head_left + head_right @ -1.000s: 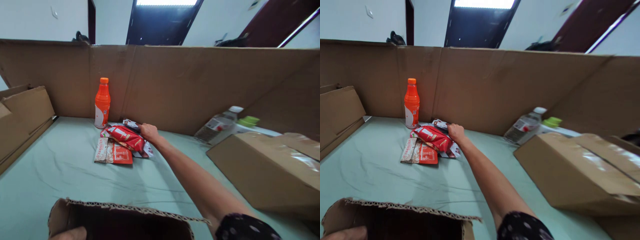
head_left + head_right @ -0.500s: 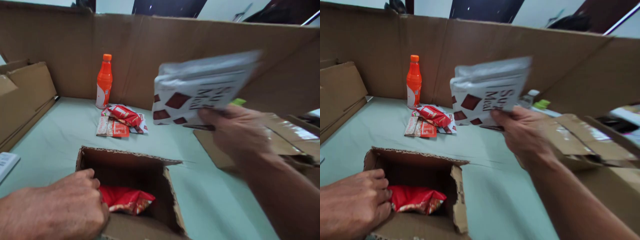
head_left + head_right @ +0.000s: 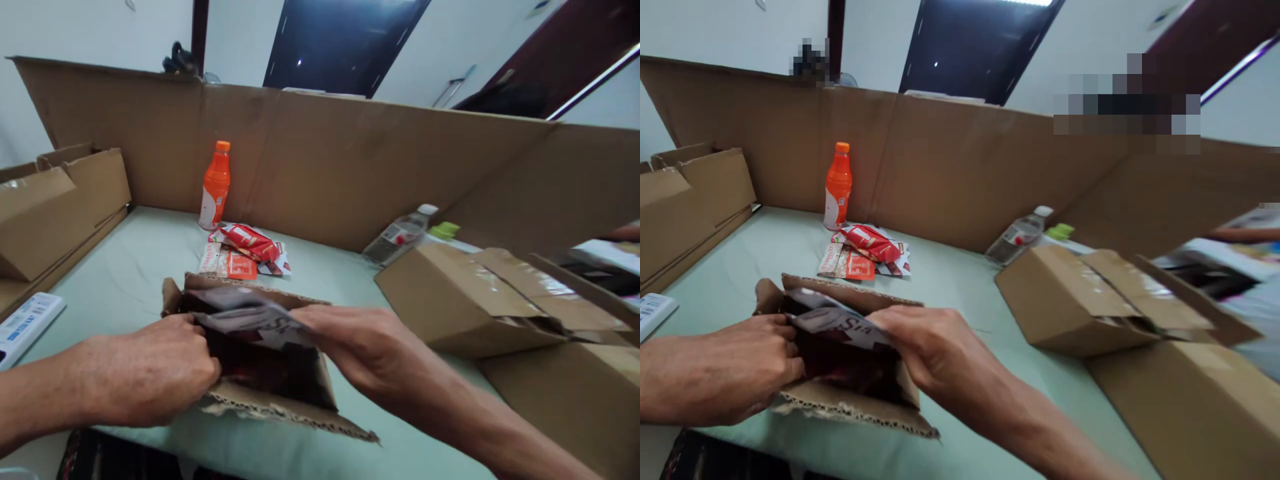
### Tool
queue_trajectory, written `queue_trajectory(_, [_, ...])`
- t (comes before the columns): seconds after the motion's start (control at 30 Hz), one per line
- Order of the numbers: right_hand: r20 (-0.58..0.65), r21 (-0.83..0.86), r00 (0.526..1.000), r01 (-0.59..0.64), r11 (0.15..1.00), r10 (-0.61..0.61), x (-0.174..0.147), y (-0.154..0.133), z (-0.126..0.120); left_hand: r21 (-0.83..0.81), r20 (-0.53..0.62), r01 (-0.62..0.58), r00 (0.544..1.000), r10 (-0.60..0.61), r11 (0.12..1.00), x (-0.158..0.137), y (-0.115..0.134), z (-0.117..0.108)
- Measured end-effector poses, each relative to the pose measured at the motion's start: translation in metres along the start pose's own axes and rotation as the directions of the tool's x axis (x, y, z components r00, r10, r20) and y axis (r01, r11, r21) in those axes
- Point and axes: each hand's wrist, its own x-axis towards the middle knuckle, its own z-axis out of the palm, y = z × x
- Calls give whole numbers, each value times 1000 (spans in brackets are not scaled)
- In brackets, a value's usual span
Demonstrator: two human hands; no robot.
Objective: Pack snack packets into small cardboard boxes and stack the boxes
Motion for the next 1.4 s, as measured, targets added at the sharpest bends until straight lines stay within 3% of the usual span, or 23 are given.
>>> queue_trajectory(0.07, [174, -195, 983, -23, 981, 58, 8, -2, 9, 25, 65, -13, 998, 11, 1000, 0, 0, 1])
queue_trajectory(0.17, [311, -434, 937, -9, 901, 159, 25, -4, 24, 63, 151, -23, 988, 13, 998, 2, -1, 0])
queue_trajectory(0.3, [502, -403, 850, 67, 913, 160, 55, -9, 37, 101, 215, 11, 976, -33, 995, 6, 0, -3])
queue_trajectory(0.37, [588, -356, 793, 72, 932, 163, 62, -12, 37, 111, 197, 38, 979, -60, 993, 5, 0, -4])
queue_trajectory(0.4, [594, -343, 788, 66, 937, 162, 61, -12, 36, 95, 159, 35, 986, -50, 995, 3, 0, -3])
queue_trajectory(0.47, [494, -323, 859, 39, 945, 134, 50, -10, 28, 38, 4, -6, 1000, 5, 999, -6, -2, -2])
queue_trajectory(0.53, [253, -260, 966, 15, 965, 53, 30, -5, 17, -3, -211, -54, 976, 52, 999, -20, -6, 2])
queue_trajectory(0.57, [98, -220, 995, 8, 975, 14, 16, -2, 11, -9, -303, -52, 952, 46, 999, -28, -7, 5])
queue_trajectory(0.6, [-59, -188, 998, -3, 982, -8, 2, 1, 5, -14, -378, -23, 926, 16, 1000, -37, -9, 8])
queue_trajectory(0.67, [-323, -150, 946, -53, 987, 1, -25, 7, -2, -46, -480, 80, 872, -92, 996, -55, -12, 19])
queue_trajectory(0.77, [-507, -136, 860, -148, 980, 60, -55, 15, 1, -141, -557, 215, 789, -257, 966, -73, -18, 43])
queue_trajectory(0.83, [-499, -123, 863, -161, 979, 80, -63, 19, 10, -191, -586, 216, 757, -288, 958, -77, -21, 61])
queue_trajectory(0.97, [-362, -73, 929, -114, 991, 81, -58, 27, 30, -251, -640, 114, 726, -253, 961, -68, -25, 84])
queue_trajectory(1.1, [-237, -84, 971, -66, 994, 45, -48, 31, 40, -255, -674, 119, 689, -265, 960, -54, -25, 86])
queue_trajectory(1.23, [-208, -108, 978, -37, 993, 14, -45, 35, 42, -146, -725, 115, 663, -185, 983, -48, -24, 85])
queue_trajectory(1.3, [-213, -104, 977, -18, 994, -4, -45, 37, 42, -168, -727, 139, 651, -217, 976, -47, -23, 85])
queue_trajectory(1.4, [-223, -96, 975, -13, 995, -9, -46, 37, 43, -188, -712, 87, 674, -197, 978, -43, -22, 83])
